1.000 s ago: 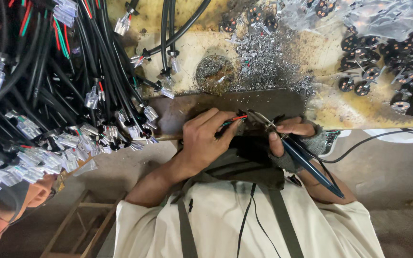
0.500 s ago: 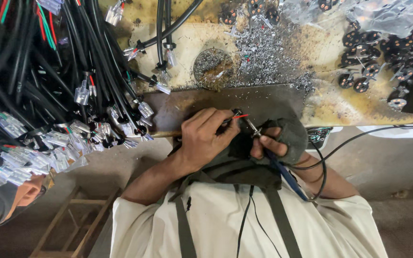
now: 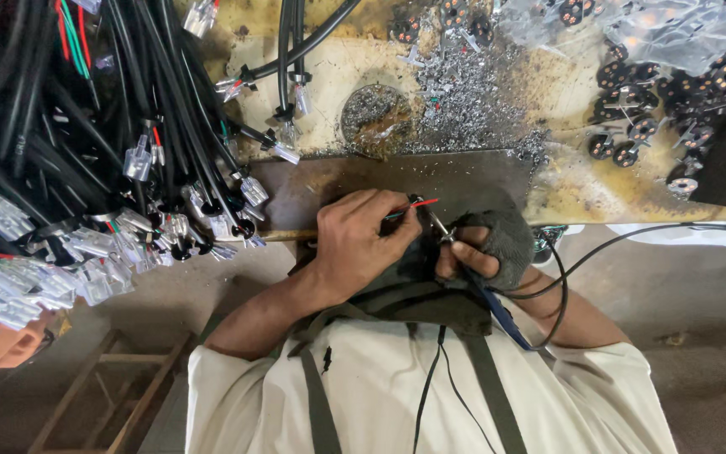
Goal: The person uses a soldering iron to attach small black components to the ends of multi-colored wires. They repeatedly pick up wires, position the components, apply solder, and place the finished units on the workbench.
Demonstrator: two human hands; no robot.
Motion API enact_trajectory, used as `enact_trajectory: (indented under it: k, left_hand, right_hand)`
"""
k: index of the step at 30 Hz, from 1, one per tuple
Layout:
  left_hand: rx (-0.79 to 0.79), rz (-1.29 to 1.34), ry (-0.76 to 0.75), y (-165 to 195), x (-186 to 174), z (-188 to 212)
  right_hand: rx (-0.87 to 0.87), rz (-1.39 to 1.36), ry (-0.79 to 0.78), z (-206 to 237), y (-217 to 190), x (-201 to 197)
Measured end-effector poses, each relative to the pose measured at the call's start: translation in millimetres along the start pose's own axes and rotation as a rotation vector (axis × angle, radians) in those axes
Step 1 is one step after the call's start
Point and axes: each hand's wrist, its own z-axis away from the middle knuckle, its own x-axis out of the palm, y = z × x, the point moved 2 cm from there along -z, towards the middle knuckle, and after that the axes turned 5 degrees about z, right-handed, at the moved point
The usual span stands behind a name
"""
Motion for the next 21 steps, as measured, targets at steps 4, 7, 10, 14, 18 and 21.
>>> enact_trajectory:
  k: [4, 7, 10, 14, 18, 21]
  left_hand:
    - [-0.011, 0.028, -0.006, -0.1, -1.4, 1.4]
    - [-0.026, 0.026, -0.011, 0.1, -0.7, 0.8]
    - [-0.004, -0.006, -0.014, 0.9, 0.3, -0.5]
    - [-0.033, 0.005, -0.003, 0.0, 1.9, -1.0]
    - [-0.049, 0.007, -0.012, -0.9, 3.7, -0.5]
    - [-0.036, -0.020, -0.013, -1.1, 4.5, -0.5]
  right_hand:
    - [0.353, -0.206, 0.103, -0.7, 7.9, 0.8]
    - [-0.117, 0.024, 0.006, 2.5, -4.0, 0.0]
    - [0.372, -0.134, 0.081, 11.9, 2.4, -4.1]
    - [0.090, -0.157, 0.098, 15.1, 5.0, -0.1]
    - [0.056, -0.141, 0.066, 12.0, 8.7, 1.0]
    - [0.102, -0.194, 0.077, 8.0, 7.9, -1.2]
